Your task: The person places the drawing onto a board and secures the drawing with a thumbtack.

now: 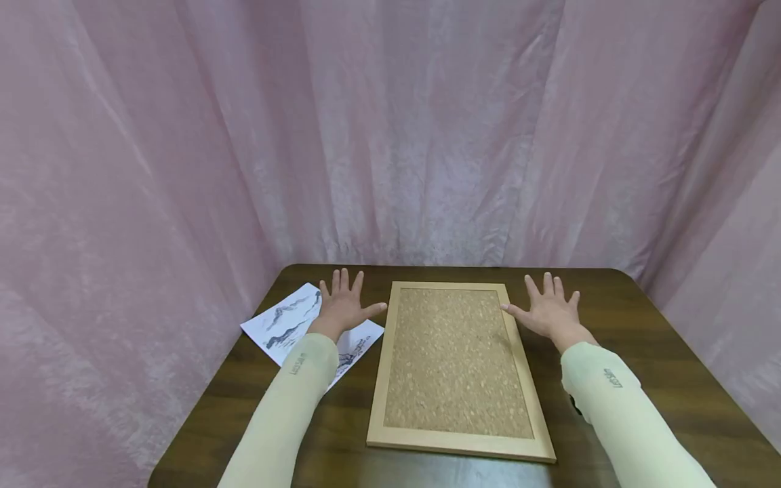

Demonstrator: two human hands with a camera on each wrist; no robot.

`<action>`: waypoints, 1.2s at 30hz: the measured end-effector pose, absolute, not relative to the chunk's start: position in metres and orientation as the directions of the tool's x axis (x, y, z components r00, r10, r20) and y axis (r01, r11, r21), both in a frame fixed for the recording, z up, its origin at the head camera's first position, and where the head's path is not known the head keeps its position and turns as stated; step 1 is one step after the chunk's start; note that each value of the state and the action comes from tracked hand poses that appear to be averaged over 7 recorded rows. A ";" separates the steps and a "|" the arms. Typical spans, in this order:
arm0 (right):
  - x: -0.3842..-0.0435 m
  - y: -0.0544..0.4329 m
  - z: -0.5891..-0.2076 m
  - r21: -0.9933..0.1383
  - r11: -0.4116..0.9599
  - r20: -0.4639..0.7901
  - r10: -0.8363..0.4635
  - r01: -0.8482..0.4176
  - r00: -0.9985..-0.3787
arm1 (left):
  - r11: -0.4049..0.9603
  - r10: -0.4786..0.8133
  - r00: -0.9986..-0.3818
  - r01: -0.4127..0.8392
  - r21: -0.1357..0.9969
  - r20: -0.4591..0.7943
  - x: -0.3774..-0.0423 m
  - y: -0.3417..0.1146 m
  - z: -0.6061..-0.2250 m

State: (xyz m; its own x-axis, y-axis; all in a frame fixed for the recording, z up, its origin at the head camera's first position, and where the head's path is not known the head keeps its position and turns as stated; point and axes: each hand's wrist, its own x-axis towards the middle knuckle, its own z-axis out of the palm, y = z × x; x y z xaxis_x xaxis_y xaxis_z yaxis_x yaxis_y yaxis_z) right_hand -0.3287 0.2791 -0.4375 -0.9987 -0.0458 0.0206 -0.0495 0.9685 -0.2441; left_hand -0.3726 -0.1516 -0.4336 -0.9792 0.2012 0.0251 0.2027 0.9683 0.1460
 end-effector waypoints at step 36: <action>-0.314 0.341 -0.416 -0.256 0.966 0.029 0.034 0.025 -0.999 | 0.963 0.082 -0.994 0.099 0.249 0.078 -0.371 -0.232 -0.422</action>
State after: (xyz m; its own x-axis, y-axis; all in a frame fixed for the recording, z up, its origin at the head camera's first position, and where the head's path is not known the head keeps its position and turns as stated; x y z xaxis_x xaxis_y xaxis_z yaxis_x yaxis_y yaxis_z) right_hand -0.3144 0.3411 -0.4161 -0.9990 0.0338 0.0287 0.0254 0.9664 -0.2556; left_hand -0.3710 -0.2321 -0.4218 -0.9936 0.0820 0.0783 0.0991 0.9634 0.2490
